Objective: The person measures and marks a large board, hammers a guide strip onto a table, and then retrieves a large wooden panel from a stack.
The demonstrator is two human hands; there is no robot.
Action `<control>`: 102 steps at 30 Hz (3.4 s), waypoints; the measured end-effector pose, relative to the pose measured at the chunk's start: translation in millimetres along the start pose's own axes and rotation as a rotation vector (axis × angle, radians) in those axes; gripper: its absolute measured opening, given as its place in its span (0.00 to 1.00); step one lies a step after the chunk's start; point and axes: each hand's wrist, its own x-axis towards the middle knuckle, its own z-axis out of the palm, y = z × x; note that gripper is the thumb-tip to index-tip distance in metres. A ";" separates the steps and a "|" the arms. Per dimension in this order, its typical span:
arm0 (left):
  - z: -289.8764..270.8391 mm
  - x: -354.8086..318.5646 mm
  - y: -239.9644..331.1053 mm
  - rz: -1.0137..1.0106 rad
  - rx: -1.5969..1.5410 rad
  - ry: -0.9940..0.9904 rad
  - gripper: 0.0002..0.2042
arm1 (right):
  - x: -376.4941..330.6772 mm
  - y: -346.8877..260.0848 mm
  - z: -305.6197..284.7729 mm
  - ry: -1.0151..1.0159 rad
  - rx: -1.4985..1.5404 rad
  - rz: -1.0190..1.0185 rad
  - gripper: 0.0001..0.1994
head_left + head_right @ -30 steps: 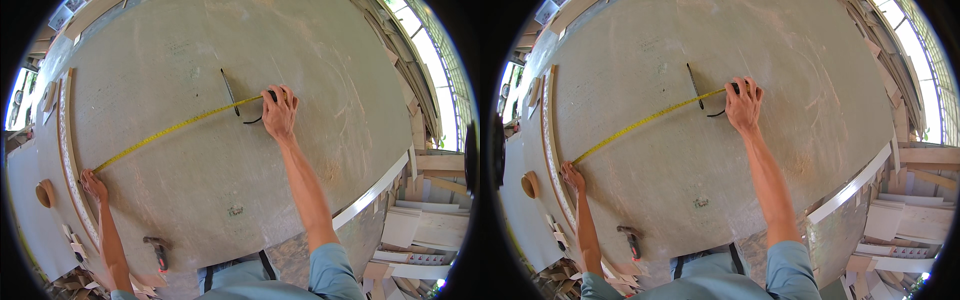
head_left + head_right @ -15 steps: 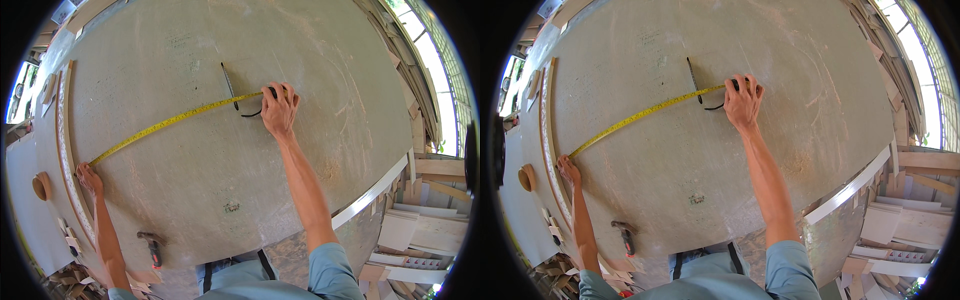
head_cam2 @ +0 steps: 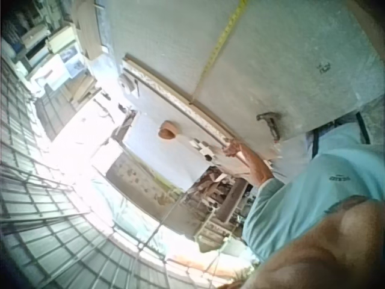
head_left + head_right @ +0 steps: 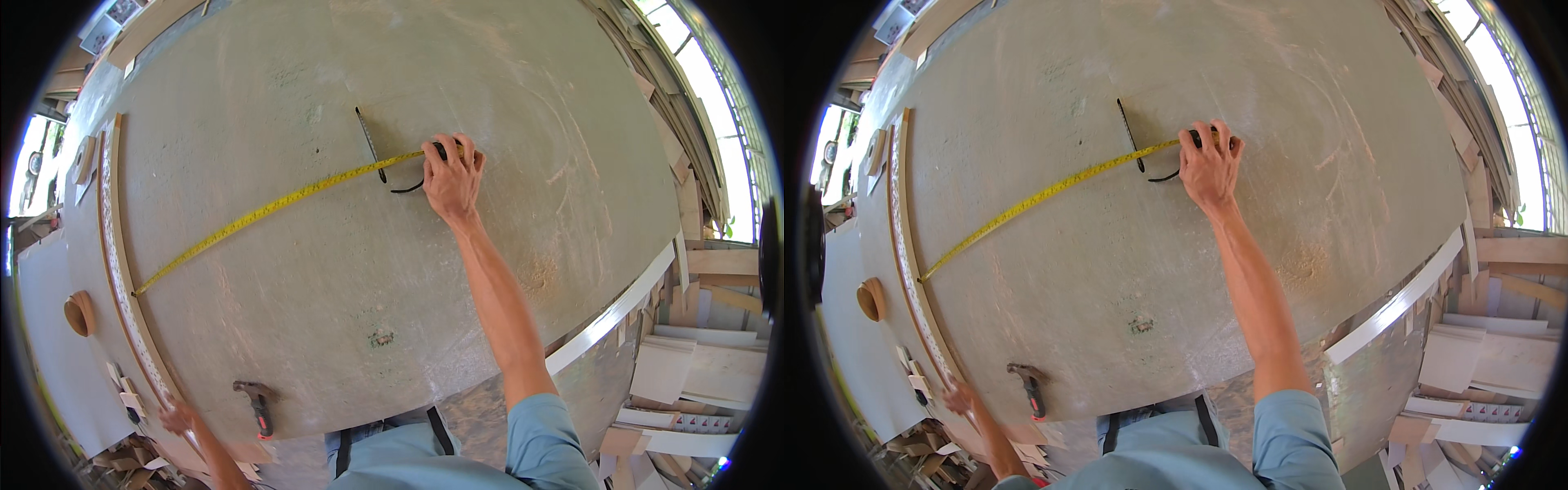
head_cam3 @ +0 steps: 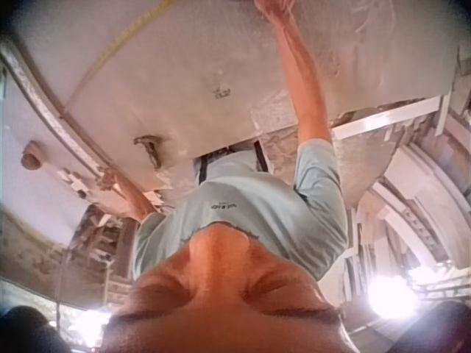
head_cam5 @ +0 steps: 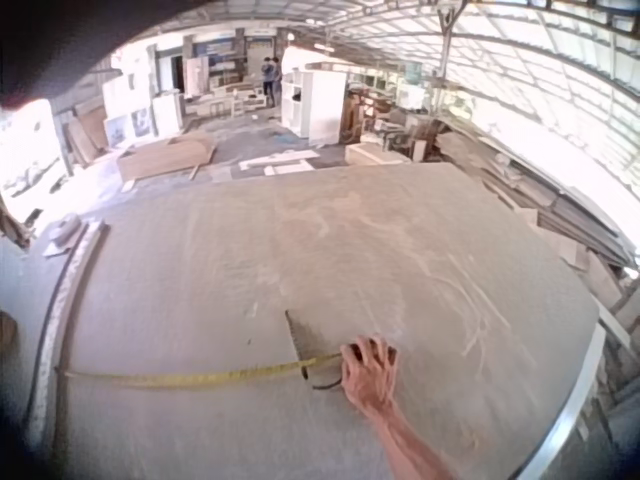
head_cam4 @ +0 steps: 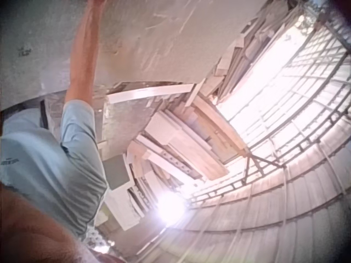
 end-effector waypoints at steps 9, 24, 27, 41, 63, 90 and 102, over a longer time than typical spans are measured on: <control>-38.8 -71.7 -54.8 -0.016 -0.060 -0.151 0.29 | -0.4 0.1 0.5 0.028 -0.001 0.009 0.11; -19.8 -61.1 -69.6 -0.073 -0.174 -0.228 0.30 | -0.8 -0.2 1.3 -0.004 0.007 0.003 0.10; -21.4 -63.8 -67.3 -0.052 -0.211 -0.141 0.28 | -0.6 -0.7 0.4 -0.019 0.009 0.008 0.10; -22.4 -62.9 -66.0 -0.092 -0.211 -0.165 0.29 | 0.1 0.7 -0.1 -0.013 0.024 0.003 0.11; -25.5 -60.2 -64.4 -0.112 -0.151 -0.188 0.29 | 0.5 3.0 3.9 -0.002 0.034 -0.035 0.14; -16.1 -57.4 -69.9 -0.095 -0.107 -0.147 0.27 | 1.7 1.7 1.9 -0.015 0.047 -0.018 0.13; -20.7 -57.2 -66.7 -0.109 -0.142 -0.187 0.27 | 2.5 1.4 3.1 0.012 0.035 -0.046 0.14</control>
